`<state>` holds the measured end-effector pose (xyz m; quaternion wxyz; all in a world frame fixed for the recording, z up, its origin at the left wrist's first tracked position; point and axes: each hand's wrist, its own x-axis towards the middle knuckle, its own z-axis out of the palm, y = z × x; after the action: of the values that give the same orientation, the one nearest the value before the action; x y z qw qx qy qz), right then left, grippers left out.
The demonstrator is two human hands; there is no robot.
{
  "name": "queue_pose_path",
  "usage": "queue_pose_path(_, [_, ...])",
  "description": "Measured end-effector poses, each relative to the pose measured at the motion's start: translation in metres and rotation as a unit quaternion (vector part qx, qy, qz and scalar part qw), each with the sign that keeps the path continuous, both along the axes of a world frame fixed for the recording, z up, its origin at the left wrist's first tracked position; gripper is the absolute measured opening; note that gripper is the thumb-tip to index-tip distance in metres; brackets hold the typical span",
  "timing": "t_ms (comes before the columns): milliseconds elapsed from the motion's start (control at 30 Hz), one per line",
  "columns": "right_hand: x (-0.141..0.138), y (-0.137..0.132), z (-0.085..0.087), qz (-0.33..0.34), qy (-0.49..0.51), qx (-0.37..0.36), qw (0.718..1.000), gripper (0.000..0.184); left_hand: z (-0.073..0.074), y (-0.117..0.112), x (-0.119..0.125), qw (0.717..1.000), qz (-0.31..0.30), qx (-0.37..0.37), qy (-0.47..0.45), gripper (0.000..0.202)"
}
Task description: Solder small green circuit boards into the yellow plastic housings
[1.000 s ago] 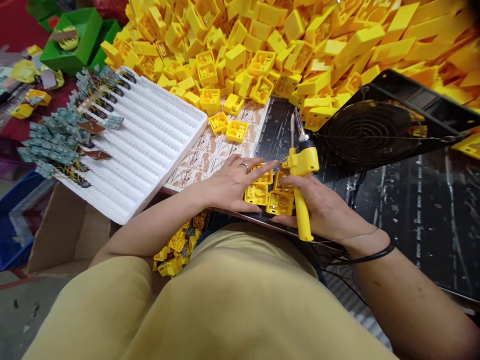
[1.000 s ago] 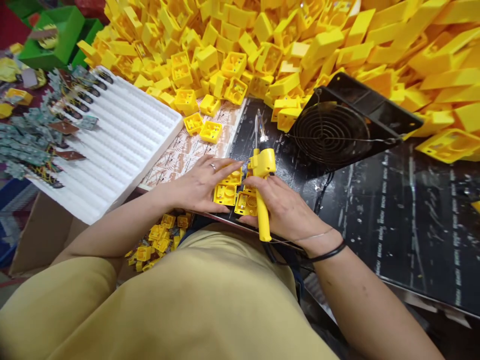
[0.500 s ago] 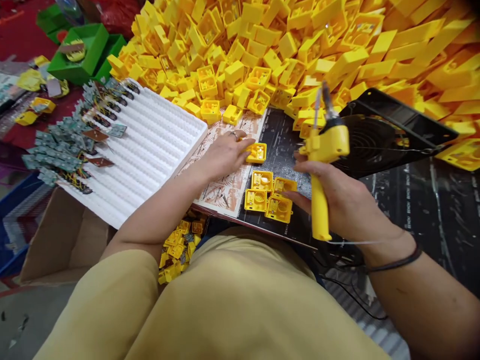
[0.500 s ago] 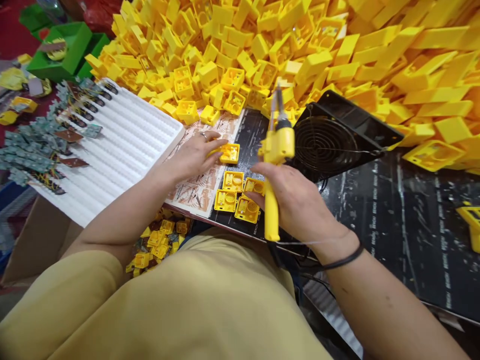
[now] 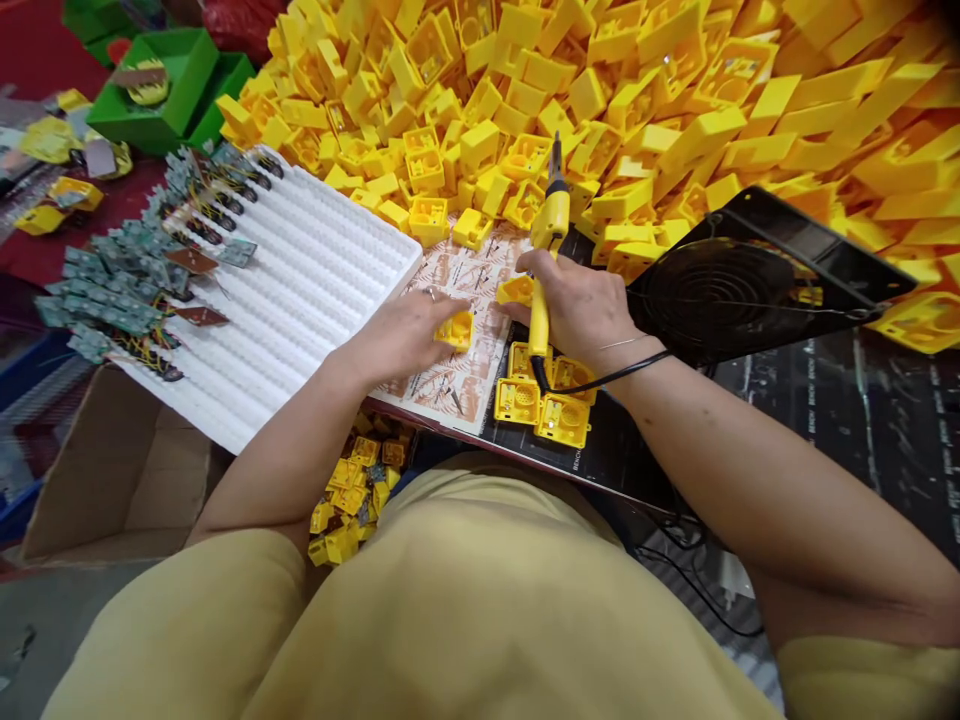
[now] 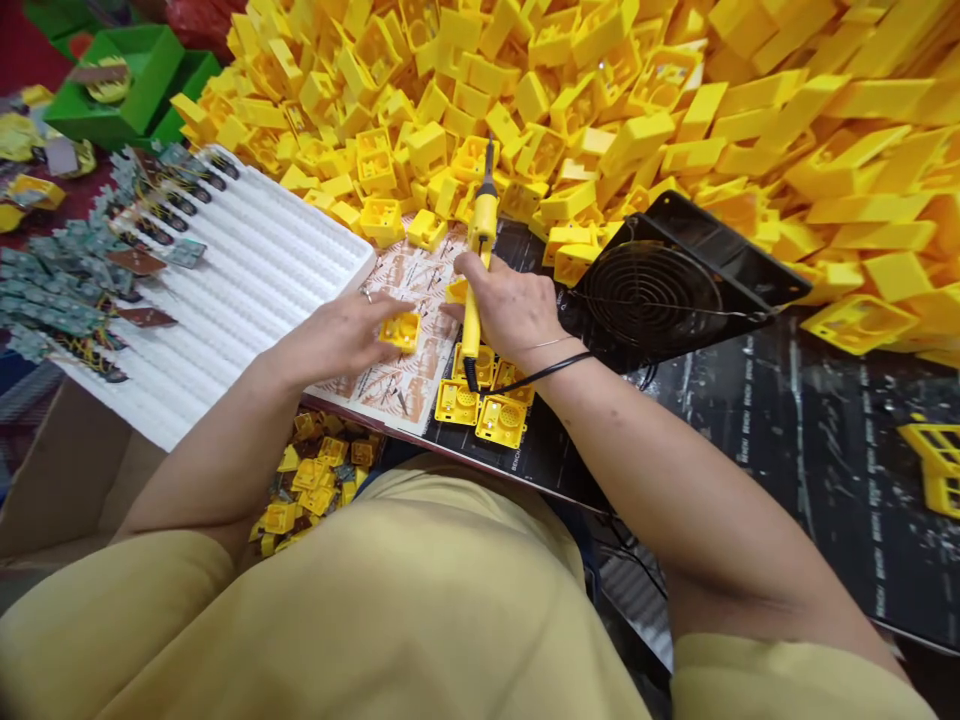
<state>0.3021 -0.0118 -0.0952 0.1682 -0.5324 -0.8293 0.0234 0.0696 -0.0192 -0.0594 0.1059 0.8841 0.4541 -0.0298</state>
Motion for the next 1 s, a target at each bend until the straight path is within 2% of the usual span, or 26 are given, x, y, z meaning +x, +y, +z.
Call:
queue_pose_path(67, [-0.005,-0.001,0.005,-0.001,-0.004,-0.003,1.000,0.040,0.004,-0.016,-0.011,0.999,-0.037,-0.034,0.000,0.047])
queue_pose_path(133, [-0.006,0.000,0.011,0.031,-0.010,-0.015,0.999,0.037,0.004,-0.031,-0.019,0.997,-0.064,-0.044,-0.008,0.043])
queue_pose_path(200, [-0.005,0.002,0.015,0.076,-0.018,-0.030,0.997,0.035,0.002,-0.043,-0.026,0.996,-0.083,-0.037,-0.021,0.042])
queue_pose_path(300, [-0.006,0.007,0.016,0.118,-0.038,-0.060,0.990,0.046,-0.005,-0.053,-0.029,0.995,-0.092,-0.007,-0.048,0.040])
queue_pose_path(533, [-0.040,-0.001,0.022,0.053,-0.098,-0.089,0.990,0.048,-0.009,-0.062,-0.020,0.994,-0.098,0.014,-0.047,0.029])
queue_pose_path(633, [-0.050,-0.013,0.028,0.055,-0.120,-0.085,0.988,0.046,-0.010,-0.067,-0.022,0.992,-0.106,0.038,-0.062,0.025])
queue_pose_path(733, [-0.043,-0.022,0.028,0.078,-0.131,-0.068,0.986,0.044,-0.015,-0.067,-0.025,0.985,-0.121,0.056,-0.110,0.020])
queue_pose_path(800, [-0.031,-0.025,0.024,0.095,-0.127,-0.046,0.986,0.039,-0.021,-0.065,-0.025,0.981,-0.122,0.051,-0.144,0.028])
queue_pose_path(933, [-0.007,-0.028,0.011,0.116,-0.081,0.033,0.989,0.028,-0.032,-0.056,-0.012,0.984,-0.090,0.005,-0.152,0.078])
queue_pose_path(1000, [0.002,-0.032,0.006,0.122,-0.046,0.090,0.987,0.030,-0.035,-0.052,0.002,0.991,-0.062,-0.024,-0.117,0.083])
